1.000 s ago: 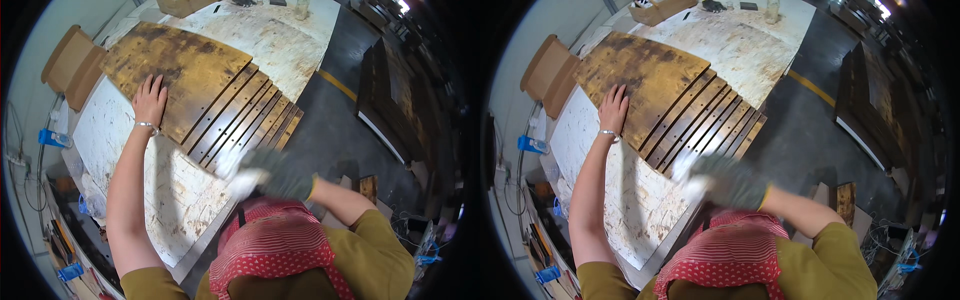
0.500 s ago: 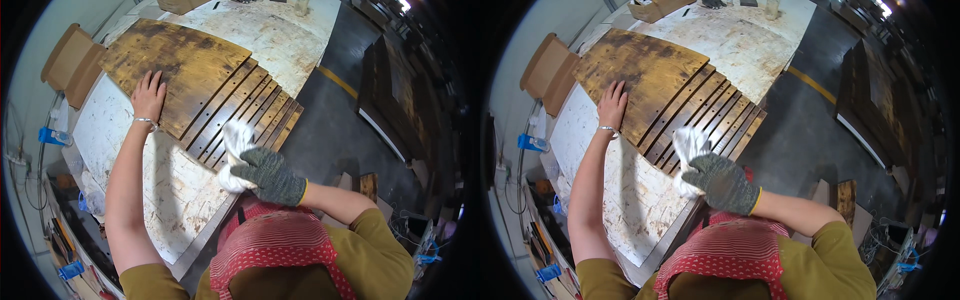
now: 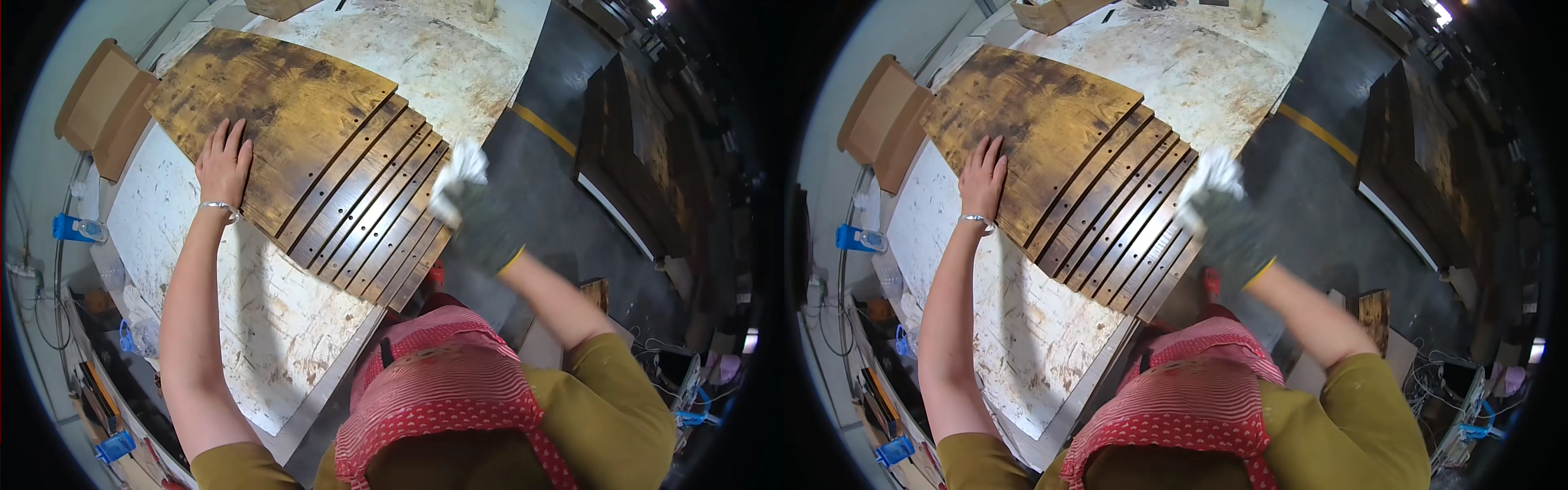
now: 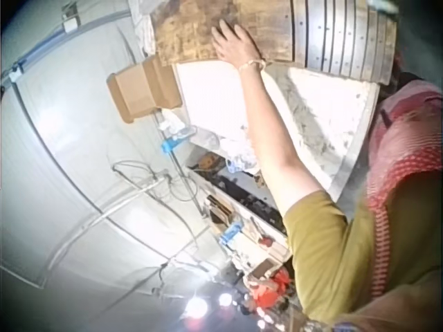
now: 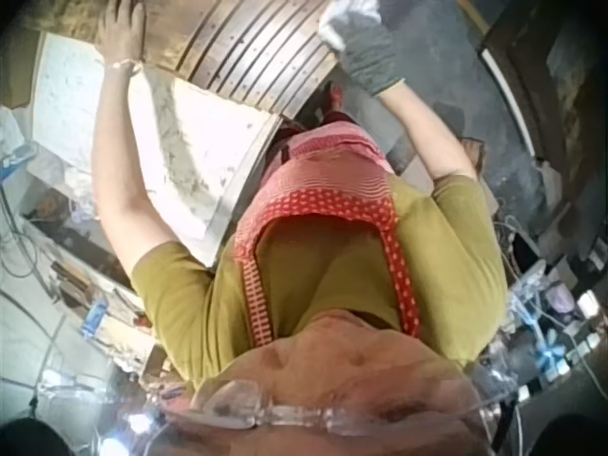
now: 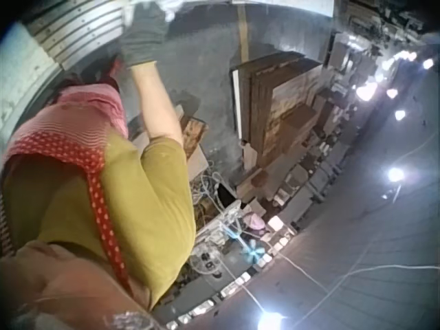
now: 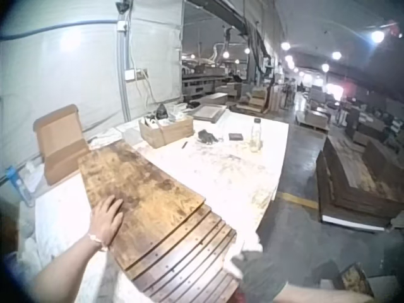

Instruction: The person dips a small wooden block into a container of dark liquid, then rubs it across the surface and edges of several wooden boards stacked on a table. The person then uses a white cloth to wipe the liquid onto the boards and stacks them together.

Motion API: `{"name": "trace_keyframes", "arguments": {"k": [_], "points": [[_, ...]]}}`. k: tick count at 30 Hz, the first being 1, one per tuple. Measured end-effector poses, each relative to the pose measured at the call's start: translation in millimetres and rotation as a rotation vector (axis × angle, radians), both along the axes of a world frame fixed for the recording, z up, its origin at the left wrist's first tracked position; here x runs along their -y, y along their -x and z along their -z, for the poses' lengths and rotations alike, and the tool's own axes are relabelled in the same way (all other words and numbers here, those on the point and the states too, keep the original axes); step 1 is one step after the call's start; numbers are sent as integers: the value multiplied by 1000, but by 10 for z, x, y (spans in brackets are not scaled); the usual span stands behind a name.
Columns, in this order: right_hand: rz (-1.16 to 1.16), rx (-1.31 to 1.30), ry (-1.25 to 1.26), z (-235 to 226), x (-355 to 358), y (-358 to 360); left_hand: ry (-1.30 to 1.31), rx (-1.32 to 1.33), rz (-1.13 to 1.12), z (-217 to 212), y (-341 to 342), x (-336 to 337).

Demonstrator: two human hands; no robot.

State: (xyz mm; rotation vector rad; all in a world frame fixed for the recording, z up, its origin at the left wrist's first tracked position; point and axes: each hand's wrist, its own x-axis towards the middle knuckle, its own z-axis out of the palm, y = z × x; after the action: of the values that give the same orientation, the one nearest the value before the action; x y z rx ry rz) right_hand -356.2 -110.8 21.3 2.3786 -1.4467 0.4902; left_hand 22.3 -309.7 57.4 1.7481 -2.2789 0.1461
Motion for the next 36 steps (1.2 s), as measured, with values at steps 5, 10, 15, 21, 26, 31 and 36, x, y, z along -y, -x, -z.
{"name": "trace_keyframes", "arguments": {"k": [5,10,15,21,26,31,36], "points": [[-114,612,-330,44,-345,-425,-1,6,-4,29,-20,-12],[57,263,-204,-94,-166,-229,6,-12,10,-24,29,-20],[-521,530,-725,-38,-699,-1295,-7,14,-3,-18,32,12],[-165,865,-834,-633,-607,-421,-10,13,-20,37,-68,-29],[333,670,-232,-511,-187,113,-8,-1,6,32,-56,16],[-43,363,-270,124,-575,-507,-15,29,-10,44,35,3],[-294,231,-350,-2,-557,-480,-26,31,-7,71,-103,44]]}}
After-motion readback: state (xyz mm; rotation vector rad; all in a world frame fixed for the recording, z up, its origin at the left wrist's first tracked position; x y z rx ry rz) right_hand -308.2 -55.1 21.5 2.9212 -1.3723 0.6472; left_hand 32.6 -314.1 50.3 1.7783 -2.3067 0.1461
